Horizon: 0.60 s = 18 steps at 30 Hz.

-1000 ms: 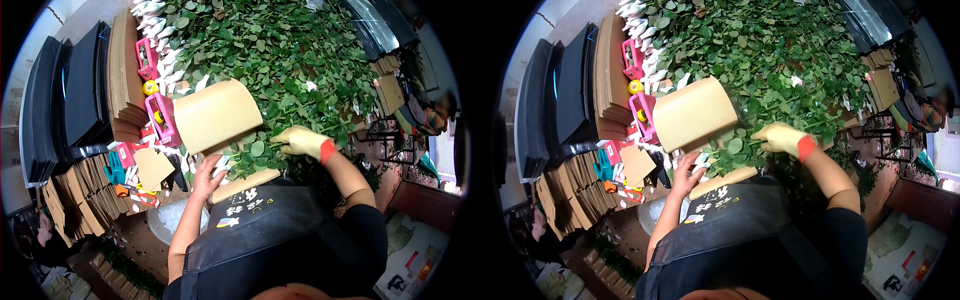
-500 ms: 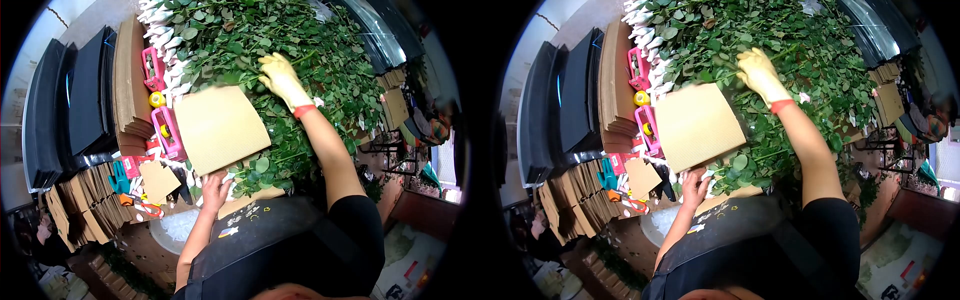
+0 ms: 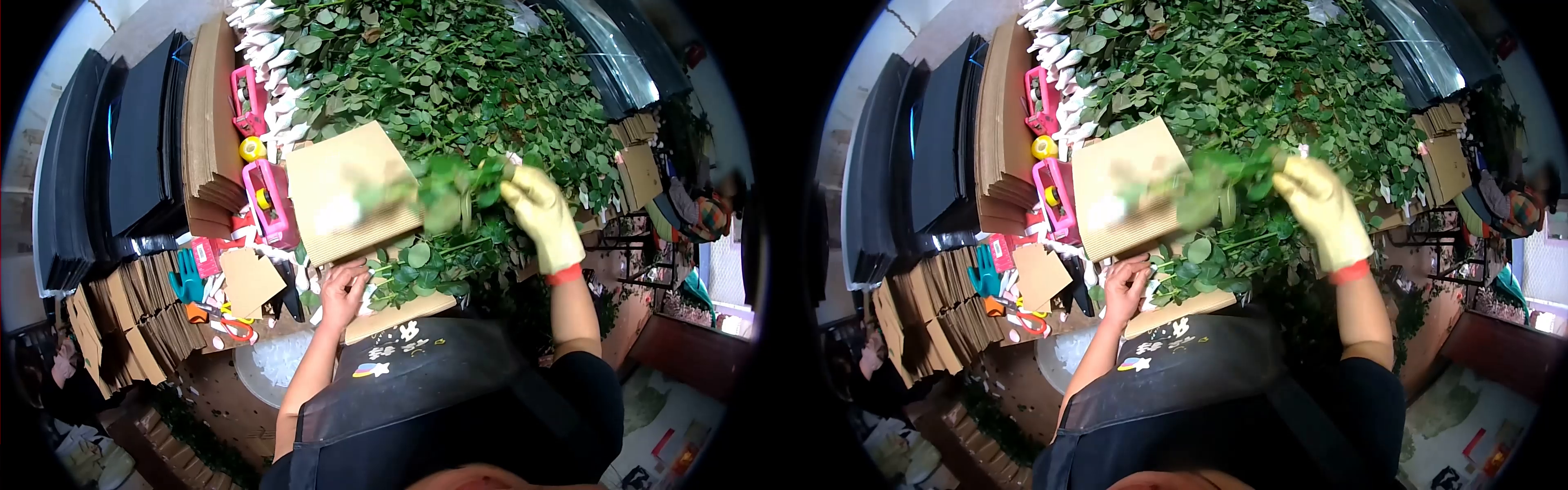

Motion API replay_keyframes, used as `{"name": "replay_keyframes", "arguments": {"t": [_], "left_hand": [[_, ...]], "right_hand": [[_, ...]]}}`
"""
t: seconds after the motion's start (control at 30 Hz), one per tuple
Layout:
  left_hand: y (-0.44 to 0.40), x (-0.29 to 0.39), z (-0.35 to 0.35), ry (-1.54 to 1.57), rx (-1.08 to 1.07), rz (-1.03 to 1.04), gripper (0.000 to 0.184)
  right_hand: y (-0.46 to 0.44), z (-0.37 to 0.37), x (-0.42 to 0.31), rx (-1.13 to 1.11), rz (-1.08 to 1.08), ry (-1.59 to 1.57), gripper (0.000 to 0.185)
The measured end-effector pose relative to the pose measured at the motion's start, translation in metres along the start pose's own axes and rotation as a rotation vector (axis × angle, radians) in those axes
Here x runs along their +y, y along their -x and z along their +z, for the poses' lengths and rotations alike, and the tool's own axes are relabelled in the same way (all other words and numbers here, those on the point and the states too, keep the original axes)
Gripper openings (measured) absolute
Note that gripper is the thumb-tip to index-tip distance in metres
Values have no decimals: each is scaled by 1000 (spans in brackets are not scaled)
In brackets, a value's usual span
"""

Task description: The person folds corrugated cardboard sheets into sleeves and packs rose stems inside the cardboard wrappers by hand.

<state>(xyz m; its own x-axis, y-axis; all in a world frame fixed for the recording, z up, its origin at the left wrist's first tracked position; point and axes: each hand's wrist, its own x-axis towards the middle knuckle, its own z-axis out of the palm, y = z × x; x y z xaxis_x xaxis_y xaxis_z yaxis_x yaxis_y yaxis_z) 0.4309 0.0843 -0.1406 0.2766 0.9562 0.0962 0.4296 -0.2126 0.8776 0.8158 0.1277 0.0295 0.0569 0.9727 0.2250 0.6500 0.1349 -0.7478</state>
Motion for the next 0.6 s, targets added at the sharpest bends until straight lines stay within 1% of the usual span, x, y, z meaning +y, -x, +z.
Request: {"name": "replay_keyframes", "arguments": {"t": [0.03, 0.07, 0.1, 0.13, 0.2, 0.23, 0.27, 0.3, 0.33, 0.4, 0.43, 0.53, 0.57, 0.6], "left_hand": [[5, -7, 2, -20, -21, -98, 24], [10, -17, 5, -41, -43, -196, 31], [9, -27, 15, 211, 83, -99, 47], [12, -25, 12, 180, 57, -211, 54], [11, -23, 14, 209, 65, -211, 58], [12, -22, 15, 212, 62, -206, 58], [12, -22, 15, 213, 61, -200, 58], [11, -22, 14, 213, 63, -195, 57], [11, -24, 14, 219, 66, -202, 58], [14, -25, 15, 231, 73, -225, 58], [14, -27, 15, 239, 56, -253, 59], [10, -18, 6, 39, 54, -74, 63], [18, -40, 15, 241, 40, -242, 62], [18, -41, 18, 283, 57, -226, 60]], "right_hand": [[6, 4, -16, -63, -139, -72, 25], [5, 0, -22, -297, -127, 47, 23], [10, 9, -22, -316, -204, 72, 20], [19, 22, -18, -335, -281, 99, 17], [47, 52, 12, -201, -213, 250, 10], [56, 59, 26, -219, -198, 313, 13], [64, 64, 41, -326, -121, 430, 19], [64, 63, 37, -354, 16, 378, 22], [58, 61, 25, -385, 150, 324, 26], [33, 45, -5, -567, 581, 54, 28], [27, 42, -6, -620, 687, -2, 31], [32, 49, 21, -627, 590, 105, 34], [37, 54, 23, -601, 492, 232, 35], [47, 61, 35, -551, 238, 403, 24]]}}
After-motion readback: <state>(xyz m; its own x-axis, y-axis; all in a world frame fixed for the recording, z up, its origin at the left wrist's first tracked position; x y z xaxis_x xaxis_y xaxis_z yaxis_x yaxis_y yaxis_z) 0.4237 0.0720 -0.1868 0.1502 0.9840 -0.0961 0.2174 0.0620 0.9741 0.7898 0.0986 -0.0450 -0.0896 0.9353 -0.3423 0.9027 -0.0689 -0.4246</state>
